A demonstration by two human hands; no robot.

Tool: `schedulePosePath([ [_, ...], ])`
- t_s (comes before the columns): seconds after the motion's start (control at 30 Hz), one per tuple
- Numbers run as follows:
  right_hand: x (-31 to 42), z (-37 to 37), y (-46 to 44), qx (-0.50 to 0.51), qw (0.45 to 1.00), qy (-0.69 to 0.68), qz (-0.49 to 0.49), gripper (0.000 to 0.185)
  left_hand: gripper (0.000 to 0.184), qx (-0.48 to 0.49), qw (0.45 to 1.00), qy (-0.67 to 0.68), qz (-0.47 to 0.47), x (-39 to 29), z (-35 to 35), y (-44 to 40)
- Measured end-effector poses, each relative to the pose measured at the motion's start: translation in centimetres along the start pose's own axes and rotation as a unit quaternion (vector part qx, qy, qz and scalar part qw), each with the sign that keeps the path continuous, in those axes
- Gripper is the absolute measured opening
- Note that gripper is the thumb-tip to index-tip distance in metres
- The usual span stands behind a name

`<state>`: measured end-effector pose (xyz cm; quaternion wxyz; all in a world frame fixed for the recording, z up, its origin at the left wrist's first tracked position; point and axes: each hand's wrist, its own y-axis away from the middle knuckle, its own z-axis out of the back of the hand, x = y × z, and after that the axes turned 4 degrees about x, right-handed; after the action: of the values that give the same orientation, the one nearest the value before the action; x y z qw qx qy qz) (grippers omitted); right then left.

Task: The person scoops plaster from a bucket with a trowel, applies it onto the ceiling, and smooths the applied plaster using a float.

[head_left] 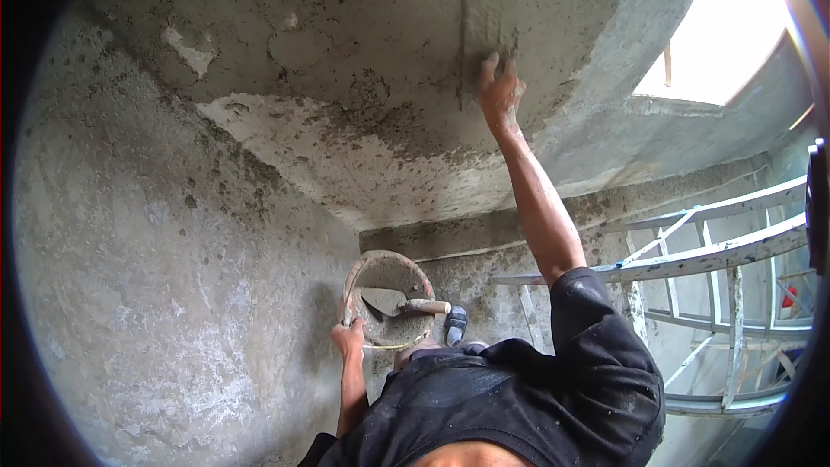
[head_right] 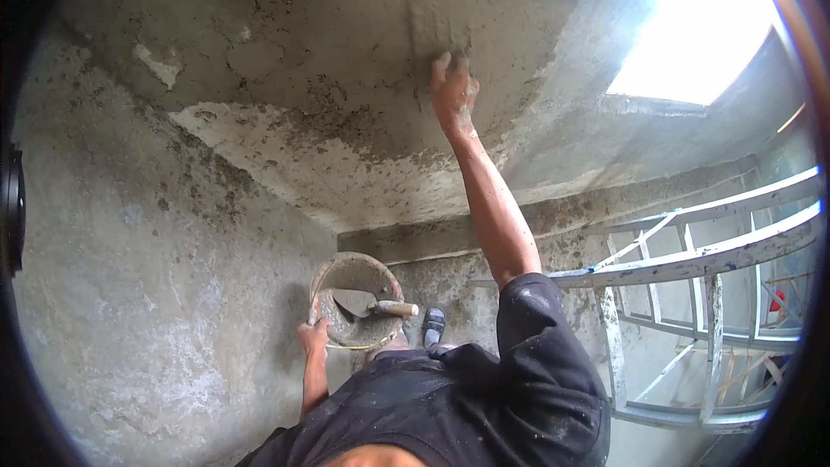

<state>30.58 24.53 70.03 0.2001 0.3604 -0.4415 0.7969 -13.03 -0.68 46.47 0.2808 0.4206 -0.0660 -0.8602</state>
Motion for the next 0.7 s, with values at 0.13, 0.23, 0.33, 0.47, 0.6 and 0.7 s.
schedulePosePath([
  [0.13,-1.9,0.0,-0.8,-0.046,0.998,0.025,0.028,0.037,0.034,-0.005,1.000,-0.020,-0.022,-2.1,0.4,0.7],
  [0.23,3.9,2.0,-5.4,-0.127,0.988,0.056,0.061,0.038,0.035,-0.005,0.999,-0.038,-0.025,-1.2,-0.1,-0.2],
  [0.33,5.8,4.6,-6.6,-0.111,0.986,0.091,0.084,0.039,0.037,0.008,0.999,-0.027,-0.030,-2.6,0.3,0.4],
  [0.47,2.0,1.9,-3.6,-0.040,0.999,0.012,0.022,0.038,0.036,0.021,0.998,-0.040,-0.032,-1.5,0.0,-0.3],
  [0.6,-2.7,0.5,0.7,-0.027,0.999,0.042,0.001,0.037,0.037,0.025,0.998,-0.042,-0.028,-1.5,0.1,0.5],
  [0.7,-0.7,1.6,-2.1,-0.034,0.999,0.018,0.023,0.039,0.037,0.020,0.999,-0.033,-0.018,-0.8,0.0,0.2],
])
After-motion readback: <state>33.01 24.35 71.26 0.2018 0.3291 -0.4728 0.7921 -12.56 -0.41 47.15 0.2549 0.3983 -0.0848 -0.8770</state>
